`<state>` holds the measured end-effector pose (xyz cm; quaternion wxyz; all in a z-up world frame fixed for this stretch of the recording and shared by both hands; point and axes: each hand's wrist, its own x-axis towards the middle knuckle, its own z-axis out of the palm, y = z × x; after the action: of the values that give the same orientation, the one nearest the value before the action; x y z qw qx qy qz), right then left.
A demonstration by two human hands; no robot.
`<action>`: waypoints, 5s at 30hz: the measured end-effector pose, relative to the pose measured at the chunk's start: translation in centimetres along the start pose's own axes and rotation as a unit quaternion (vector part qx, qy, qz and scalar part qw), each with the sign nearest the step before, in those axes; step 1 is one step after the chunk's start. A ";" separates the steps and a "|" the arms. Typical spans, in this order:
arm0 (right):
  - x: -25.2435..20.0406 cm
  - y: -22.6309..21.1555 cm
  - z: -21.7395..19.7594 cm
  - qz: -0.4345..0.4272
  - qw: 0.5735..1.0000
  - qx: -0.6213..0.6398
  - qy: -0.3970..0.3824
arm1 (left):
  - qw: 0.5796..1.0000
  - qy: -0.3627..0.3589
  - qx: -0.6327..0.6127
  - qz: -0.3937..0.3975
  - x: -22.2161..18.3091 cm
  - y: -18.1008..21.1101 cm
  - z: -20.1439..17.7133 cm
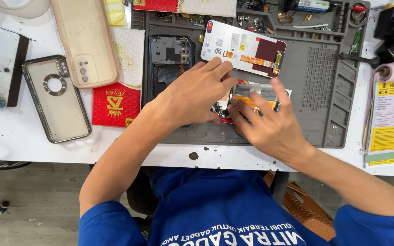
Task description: Reassembling the internal components of a mobile phone, including transferring the motherboard and battery to a new frame.
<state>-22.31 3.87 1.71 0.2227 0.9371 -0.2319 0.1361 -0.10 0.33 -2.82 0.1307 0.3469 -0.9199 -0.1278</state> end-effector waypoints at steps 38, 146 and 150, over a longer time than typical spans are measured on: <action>-1.1 2.5 3.9 -0.115 0.963 0.228 0.082 | 1.000 0.015 0.000 -0.011 0.1 0.6 -0.8; -9.6 15.1 1.6 0.246 0.929 0.275 0.021 | 0.964 0.030 0.246 0.096 7.8 -5.3 0.8; -10.3 15.3 1.7 0.255 0.924 0.283 0.019 | 0.926 0.144 0.318 0.141 6.7 -4.0 -0.5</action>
<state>-38.48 -5.26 1.97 -0.0894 0.8674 -0.4109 0.2659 -2.41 -7.18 -2.66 0.1611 0.2516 -0.9229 0.2429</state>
